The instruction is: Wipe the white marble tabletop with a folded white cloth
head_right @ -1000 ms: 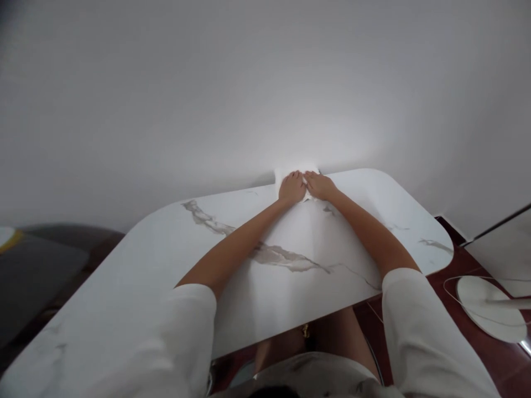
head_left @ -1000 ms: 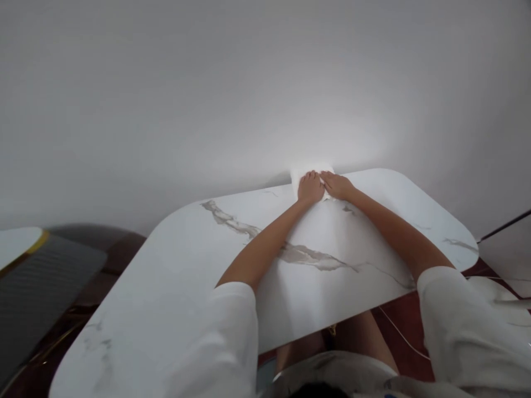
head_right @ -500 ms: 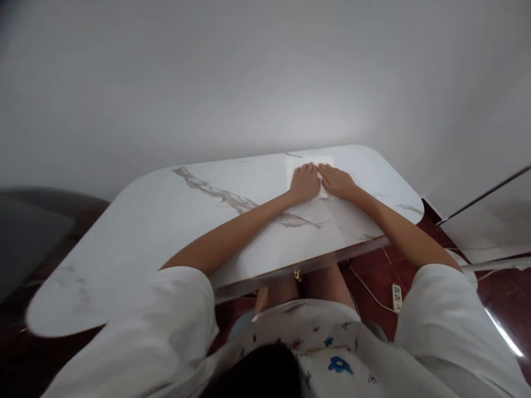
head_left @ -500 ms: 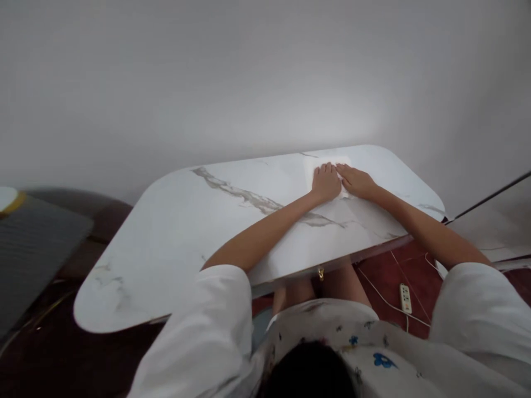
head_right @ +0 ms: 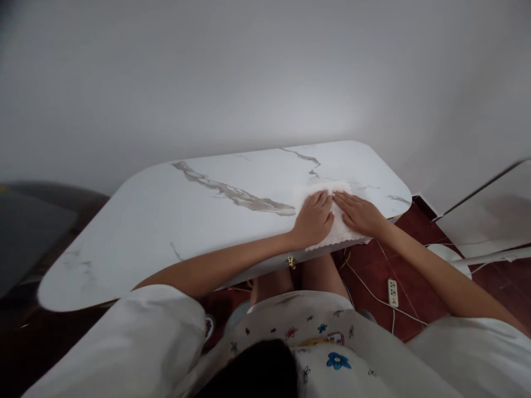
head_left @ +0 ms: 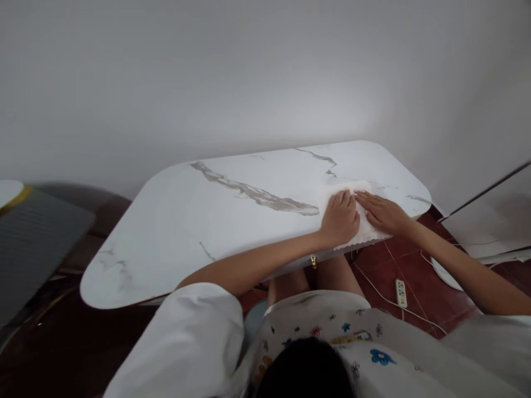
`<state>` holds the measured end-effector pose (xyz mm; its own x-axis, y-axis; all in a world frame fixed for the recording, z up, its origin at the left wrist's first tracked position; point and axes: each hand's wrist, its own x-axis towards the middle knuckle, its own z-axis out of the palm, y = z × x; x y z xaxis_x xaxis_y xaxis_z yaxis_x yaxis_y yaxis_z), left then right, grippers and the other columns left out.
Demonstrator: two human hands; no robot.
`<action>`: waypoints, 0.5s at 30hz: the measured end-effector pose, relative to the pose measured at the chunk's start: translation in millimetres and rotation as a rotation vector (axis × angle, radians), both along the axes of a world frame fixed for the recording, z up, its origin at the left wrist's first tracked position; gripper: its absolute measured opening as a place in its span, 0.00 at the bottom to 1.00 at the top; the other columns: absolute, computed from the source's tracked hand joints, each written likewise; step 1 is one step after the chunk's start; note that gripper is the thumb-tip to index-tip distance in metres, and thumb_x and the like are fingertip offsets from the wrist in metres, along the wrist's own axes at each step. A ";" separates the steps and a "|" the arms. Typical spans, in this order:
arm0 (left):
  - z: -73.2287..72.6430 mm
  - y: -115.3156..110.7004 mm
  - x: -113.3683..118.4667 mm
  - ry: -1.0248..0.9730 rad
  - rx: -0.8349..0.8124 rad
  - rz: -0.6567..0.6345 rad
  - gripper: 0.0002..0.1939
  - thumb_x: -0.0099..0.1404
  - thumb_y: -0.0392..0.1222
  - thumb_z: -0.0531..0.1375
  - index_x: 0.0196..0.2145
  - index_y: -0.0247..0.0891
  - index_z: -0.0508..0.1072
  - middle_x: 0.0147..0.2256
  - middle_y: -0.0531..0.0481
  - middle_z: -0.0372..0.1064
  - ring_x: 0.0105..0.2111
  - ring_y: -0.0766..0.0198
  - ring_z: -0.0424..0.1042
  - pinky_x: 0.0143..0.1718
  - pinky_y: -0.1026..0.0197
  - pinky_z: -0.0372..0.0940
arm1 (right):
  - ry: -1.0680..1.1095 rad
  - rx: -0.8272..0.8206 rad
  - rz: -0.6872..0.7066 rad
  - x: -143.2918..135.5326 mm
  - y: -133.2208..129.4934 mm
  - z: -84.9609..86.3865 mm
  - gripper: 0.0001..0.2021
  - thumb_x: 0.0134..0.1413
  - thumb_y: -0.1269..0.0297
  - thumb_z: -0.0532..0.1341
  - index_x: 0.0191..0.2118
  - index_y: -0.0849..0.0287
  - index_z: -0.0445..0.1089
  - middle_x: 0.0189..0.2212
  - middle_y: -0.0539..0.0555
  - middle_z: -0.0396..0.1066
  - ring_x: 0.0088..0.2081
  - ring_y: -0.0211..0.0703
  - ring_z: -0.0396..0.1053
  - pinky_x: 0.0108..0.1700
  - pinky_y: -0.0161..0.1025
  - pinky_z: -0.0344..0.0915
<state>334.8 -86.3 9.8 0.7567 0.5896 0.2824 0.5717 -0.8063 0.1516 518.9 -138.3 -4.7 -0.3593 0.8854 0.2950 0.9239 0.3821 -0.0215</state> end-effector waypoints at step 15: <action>-6.6 153.4 55.4 -0.062 0.048 0.196 0.29 0.66 0.38 0.45 0.62 0.19 0.54 0.64 0.32 0.49 0.64 0.50 0.47 0.64 0.48 0.45 | 0.107 -0.023 -0.094 29.0 182.6 -4.2 0.28 0.65 0.56 0.39 0.64 0.63 0.54 0.64 0.57 0.55 0.65 0.50 0.50 0.65 0.54 0.50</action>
<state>390.2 67.1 3.1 0.6089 0.7088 0.3562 0.7093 -0.6875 0.1555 547.8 44.3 -9.0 -0.2422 0.9207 0.3062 0.9475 0.2923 -0.1295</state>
